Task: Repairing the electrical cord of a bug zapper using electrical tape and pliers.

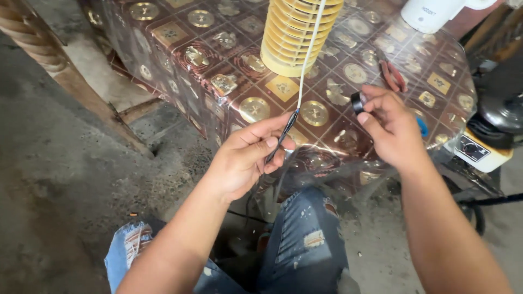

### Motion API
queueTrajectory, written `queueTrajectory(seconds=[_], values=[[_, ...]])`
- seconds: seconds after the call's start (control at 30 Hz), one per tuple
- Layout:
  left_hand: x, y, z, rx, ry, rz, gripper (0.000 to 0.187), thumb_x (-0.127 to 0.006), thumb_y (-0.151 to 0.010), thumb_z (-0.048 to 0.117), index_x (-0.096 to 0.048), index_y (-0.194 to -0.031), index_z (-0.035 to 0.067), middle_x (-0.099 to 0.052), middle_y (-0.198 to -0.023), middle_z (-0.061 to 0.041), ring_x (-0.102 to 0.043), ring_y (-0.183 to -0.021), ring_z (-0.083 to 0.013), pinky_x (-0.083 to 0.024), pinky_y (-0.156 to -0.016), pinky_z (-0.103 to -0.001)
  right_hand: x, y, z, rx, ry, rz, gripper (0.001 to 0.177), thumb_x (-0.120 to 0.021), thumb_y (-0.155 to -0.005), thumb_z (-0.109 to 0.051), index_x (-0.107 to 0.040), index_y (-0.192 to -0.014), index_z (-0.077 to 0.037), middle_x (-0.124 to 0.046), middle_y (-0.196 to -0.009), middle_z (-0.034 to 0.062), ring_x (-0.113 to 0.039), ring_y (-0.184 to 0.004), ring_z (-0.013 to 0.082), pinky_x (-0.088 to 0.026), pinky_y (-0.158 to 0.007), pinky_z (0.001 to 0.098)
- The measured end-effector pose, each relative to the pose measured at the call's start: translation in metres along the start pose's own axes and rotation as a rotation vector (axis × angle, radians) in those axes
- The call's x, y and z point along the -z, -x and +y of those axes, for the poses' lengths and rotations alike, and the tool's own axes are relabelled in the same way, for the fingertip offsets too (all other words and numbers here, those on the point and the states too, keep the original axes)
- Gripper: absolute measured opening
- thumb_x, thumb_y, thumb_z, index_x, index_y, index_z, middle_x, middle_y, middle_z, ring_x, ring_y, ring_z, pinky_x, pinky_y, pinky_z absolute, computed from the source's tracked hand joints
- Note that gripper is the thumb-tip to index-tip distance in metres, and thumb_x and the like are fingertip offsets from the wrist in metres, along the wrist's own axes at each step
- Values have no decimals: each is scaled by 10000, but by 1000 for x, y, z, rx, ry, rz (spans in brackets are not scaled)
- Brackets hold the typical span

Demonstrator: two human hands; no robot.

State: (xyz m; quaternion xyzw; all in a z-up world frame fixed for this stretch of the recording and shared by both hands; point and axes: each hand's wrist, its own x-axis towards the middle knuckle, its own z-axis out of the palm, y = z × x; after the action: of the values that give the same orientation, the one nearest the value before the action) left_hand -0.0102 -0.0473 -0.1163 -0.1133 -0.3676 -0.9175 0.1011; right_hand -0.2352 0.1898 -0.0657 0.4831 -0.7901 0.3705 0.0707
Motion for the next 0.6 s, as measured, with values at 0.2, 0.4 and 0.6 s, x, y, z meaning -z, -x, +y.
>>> queueTrajectory(seconds=[0.2, 0.4, 0.6], values=[[21, 0, -16, -76, -251, 224, 395, -541, -1066, 98, -572, -1440, -25, -738, -1135, -146, -663, -834, -163, -491, -680, -267, -55, 23, -81, -28, -651, -129, 95, -651, -985, -39, -569, -1031, -32, -572, -1474, 182, -558, -1293, 174, -451, -1103, 323], [35, 5, -14, -21, -105, 265, 390, -606, -1016, 65, -632, -1398, -10, -733, -1113, -139, -701, -877, -194, -549, -750, -304, -80, 23, -94, -49, -746, -199, 113, -639, -967, -4, -568, -1054, -18, -562, -1458, 200, -553, -1301, 195, -457, -1098, 335], [27, 6, -6, -108, -206, 377, 216, -612, -1014, 43, -547, -1217, 16, -738, -1005, -121, -712, -865, -162, -570, -756, -301, -79, 19, -97, -115, -784, -202, 146, -615, -963, -14, -570, -1100, 1, -566, -1462, 226, -568, -1290, 220, -465, -1116, 363]])
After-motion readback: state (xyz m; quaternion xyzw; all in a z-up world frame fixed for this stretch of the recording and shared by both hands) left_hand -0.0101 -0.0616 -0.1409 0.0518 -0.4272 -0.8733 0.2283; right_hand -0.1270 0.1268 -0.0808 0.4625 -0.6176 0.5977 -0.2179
